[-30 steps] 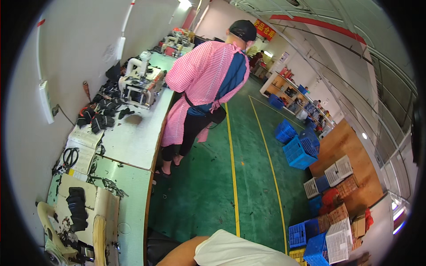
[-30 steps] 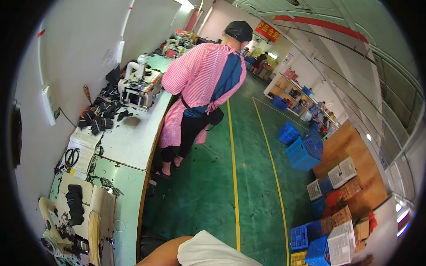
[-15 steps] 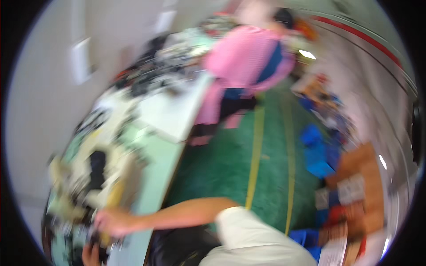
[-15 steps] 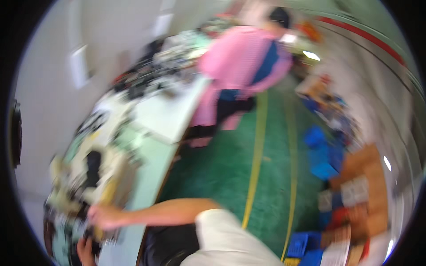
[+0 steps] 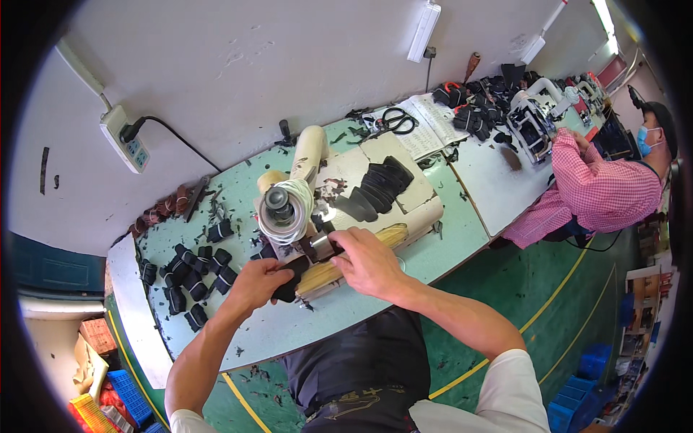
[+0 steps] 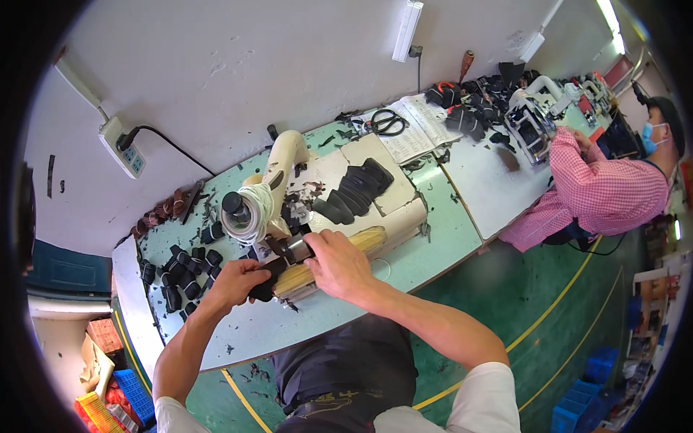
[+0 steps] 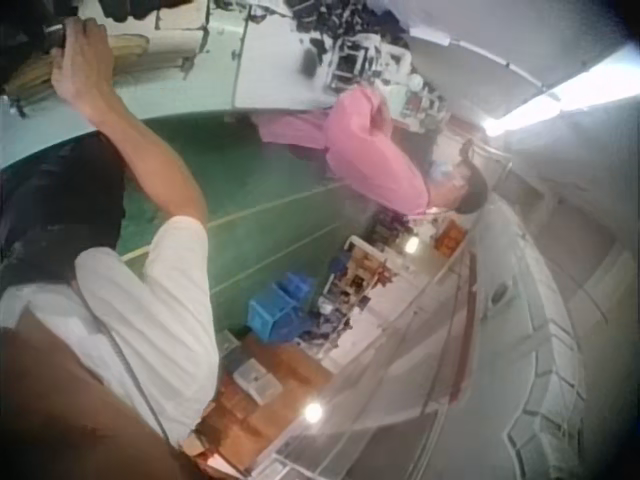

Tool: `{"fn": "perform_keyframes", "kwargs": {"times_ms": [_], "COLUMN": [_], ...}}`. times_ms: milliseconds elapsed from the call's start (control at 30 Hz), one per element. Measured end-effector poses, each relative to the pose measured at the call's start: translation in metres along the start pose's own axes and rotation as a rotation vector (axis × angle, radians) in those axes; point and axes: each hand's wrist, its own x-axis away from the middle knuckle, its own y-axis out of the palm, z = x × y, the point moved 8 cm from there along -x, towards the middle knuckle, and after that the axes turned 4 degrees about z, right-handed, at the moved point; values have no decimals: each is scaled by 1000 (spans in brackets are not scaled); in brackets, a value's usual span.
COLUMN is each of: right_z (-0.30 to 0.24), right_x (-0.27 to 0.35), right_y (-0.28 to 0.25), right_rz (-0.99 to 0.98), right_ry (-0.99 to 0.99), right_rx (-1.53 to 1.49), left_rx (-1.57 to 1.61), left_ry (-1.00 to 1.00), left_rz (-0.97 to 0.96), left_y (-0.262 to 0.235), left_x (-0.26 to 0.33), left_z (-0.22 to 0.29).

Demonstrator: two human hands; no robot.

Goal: The person feeds small shoe components into a skiving machine by hand to thin their edges.

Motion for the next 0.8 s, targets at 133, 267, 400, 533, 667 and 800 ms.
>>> {"fn": "perform_keyframes", "kwargs": {"times_ms": [133, 267, 400, 533, 667, 800], "right_z": [-4, 4, 2, 5, 3, -1], "right_x": [-3, 2, 9, 5, 2, -3], "right_y": [5, 10, -10, -3, -1, 6], "right_rz": [28, 88, 147, 47, -11, 103], "right_ry": [11, -45, -67, 2, 17, -45], "right_rx": [72, 89, -61, -102, -127, -31], "left_rx": [-183, -38, 136, -61, -118, -246], "left_ry": [104, 108, 114, 46, -3, 75], "left_rz": [38, -71, -147, -21, 21, 51], "left_y": [17, 16, 10, 6, 5, 18], "left_x": [-14, -8, 9, 4, -7, -14], "left_z": [20, 20, 12, 1, -4, 19]}}
